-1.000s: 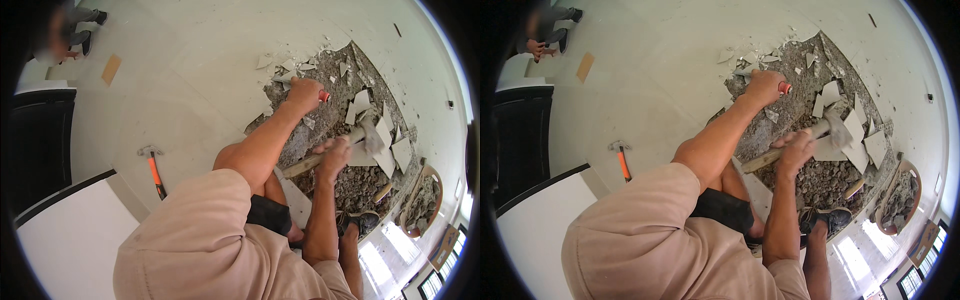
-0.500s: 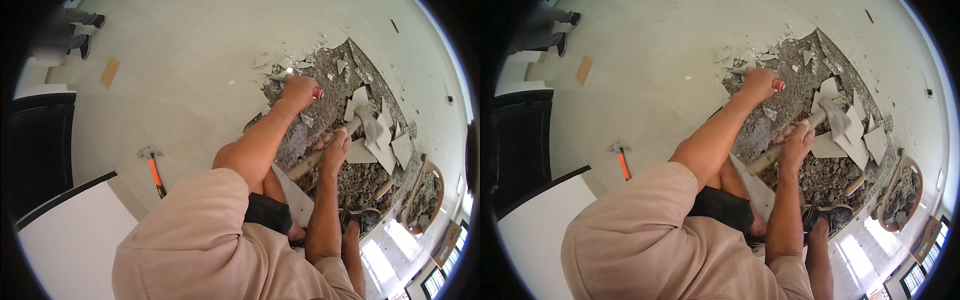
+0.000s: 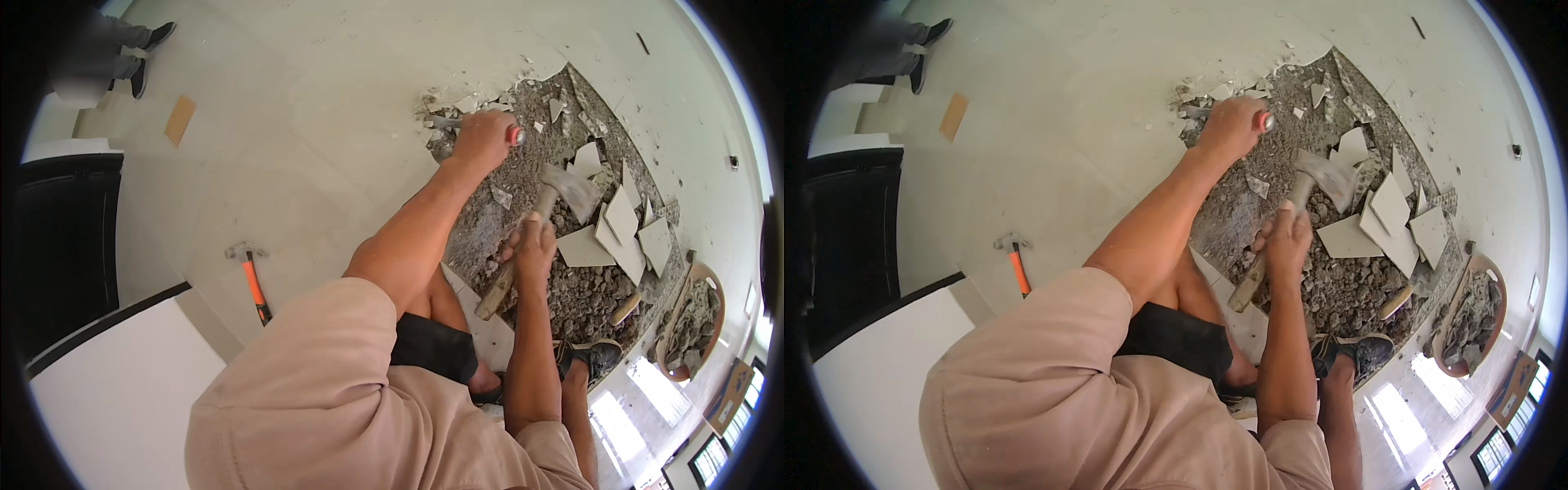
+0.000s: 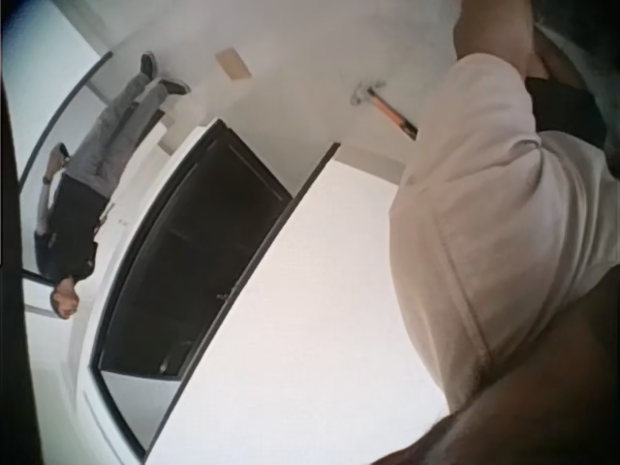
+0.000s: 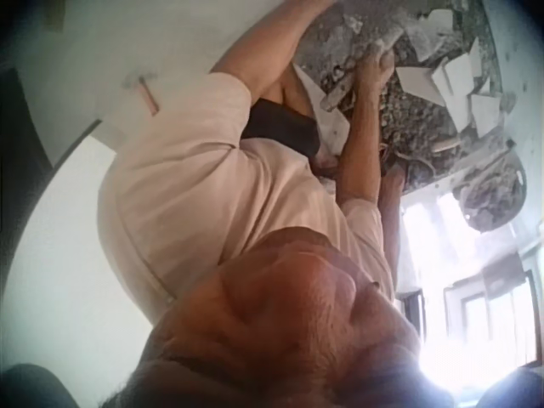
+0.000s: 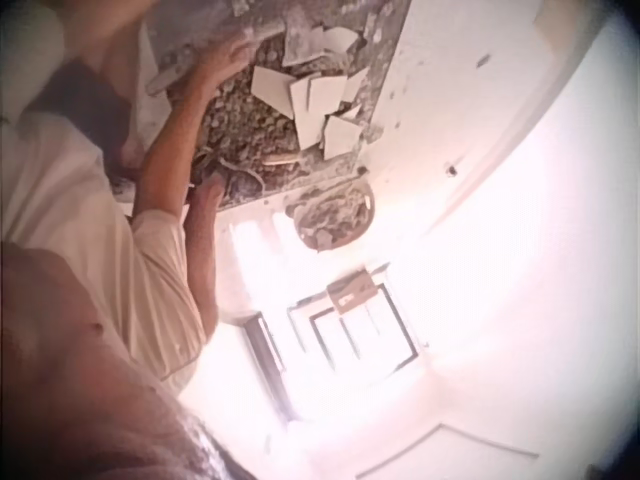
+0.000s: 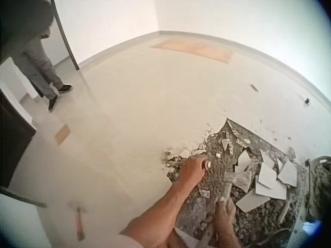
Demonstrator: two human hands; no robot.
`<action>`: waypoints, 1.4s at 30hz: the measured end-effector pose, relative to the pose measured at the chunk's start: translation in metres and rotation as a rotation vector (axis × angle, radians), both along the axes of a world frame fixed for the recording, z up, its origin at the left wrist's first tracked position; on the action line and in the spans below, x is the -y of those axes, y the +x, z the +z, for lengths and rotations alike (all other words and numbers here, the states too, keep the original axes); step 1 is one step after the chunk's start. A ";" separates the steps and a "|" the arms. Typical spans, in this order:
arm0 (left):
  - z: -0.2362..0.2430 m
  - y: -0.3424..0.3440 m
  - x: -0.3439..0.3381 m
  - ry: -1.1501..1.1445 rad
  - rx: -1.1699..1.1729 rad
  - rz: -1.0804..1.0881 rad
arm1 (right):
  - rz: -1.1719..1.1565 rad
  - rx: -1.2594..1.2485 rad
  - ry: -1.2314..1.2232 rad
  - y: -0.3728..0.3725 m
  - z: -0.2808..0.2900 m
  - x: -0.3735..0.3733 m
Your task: The person uses a trowel and a hammer to pry up and break white floor tiles, then picks up the resulting shards and debris by hand and places them into a pile.
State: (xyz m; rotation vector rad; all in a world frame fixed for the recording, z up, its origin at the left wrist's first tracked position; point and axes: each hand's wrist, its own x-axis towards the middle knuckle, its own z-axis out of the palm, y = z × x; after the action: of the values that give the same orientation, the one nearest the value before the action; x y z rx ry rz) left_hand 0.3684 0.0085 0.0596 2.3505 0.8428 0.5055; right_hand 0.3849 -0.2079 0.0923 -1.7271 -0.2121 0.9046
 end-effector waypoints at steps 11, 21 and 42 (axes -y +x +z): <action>0.008 -0.018 0.032 -0.094 -0.106 -0.011 | -0.179 -0.068 0.070 -0.015 0.012 0.031; -0.002 -0.019 0.031 -0.064 -0.197 -0.052 | 0.123 0.105 -0.087 0.010 0.020 0.009; -0.006 -0.007 0.088 -0.112 -0.146 -0.039 | 0.151 0.058 -0.114 0.009 0.029 0.053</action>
State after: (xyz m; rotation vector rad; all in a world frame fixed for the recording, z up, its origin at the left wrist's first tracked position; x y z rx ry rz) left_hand 0.3609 -0.0792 0.0532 2.3165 0.8662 0.2651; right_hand 0.3938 -0.2610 0.1208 -1.8638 -0.3384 0.9936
